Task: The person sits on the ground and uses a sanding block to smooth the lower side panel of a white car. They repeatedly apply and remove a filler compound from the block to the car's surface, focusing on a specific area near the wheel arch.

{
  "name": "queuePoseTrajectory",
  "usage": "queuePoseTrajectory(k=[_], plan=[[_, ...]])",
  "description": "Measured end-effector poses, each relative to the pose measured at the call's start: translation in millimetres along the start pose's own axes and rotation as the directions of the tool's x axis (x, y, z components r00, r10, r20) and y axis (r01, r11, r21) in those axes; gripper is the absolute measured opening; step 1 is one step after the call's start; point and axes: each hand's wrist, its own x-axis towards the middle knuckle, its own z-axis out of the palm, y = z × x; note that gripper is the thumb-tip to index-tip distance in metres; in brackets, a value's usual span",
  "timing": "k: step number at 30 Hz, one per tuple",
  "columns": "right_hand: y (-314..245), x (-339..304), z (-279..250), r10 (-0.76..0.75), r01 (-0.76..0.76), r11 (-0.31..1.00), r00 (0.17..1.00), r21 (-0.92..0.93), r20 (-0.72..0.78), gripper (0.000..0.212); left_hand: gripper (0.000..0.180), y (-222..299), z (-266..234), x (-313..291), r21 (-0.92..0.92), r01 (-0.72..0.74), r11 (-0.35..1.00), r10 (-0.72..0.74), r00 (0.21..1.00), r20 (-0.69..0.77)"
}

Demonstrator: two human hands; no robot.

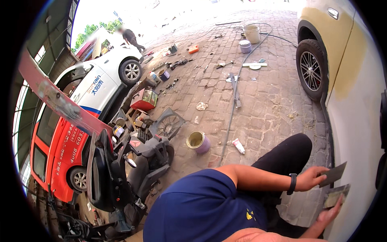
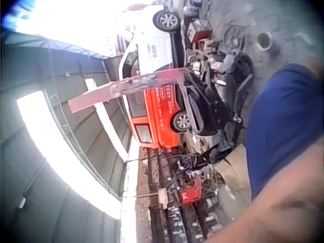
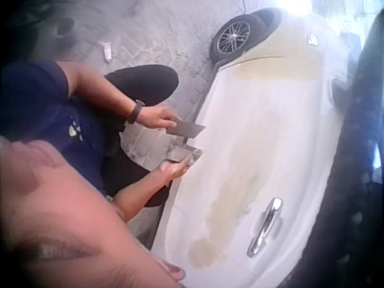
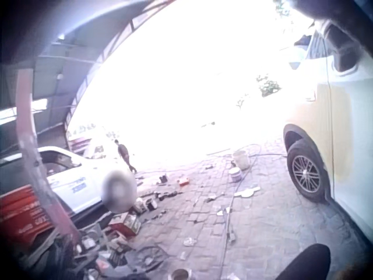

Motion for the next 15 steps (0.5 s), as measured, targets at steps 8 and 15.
queuePoseTrajectory(k=[8,15], plan=[[25.4,-10.2,85.7,0.187,-0.218,0.972,0.945,0.091,0.27,0.049,0.035,16.8,-9.1,-26.3,-0.11,0.063,0.992,-0.052,0.994,0.096],[20.2,-11.2,70.3,0.136,-0.145,0.989,0.971,0.028,0.197,0.045,0.076,15.5,-90.6,14.3,-0.043,-0.02,0.999,0.015,0.992,-0.126]])
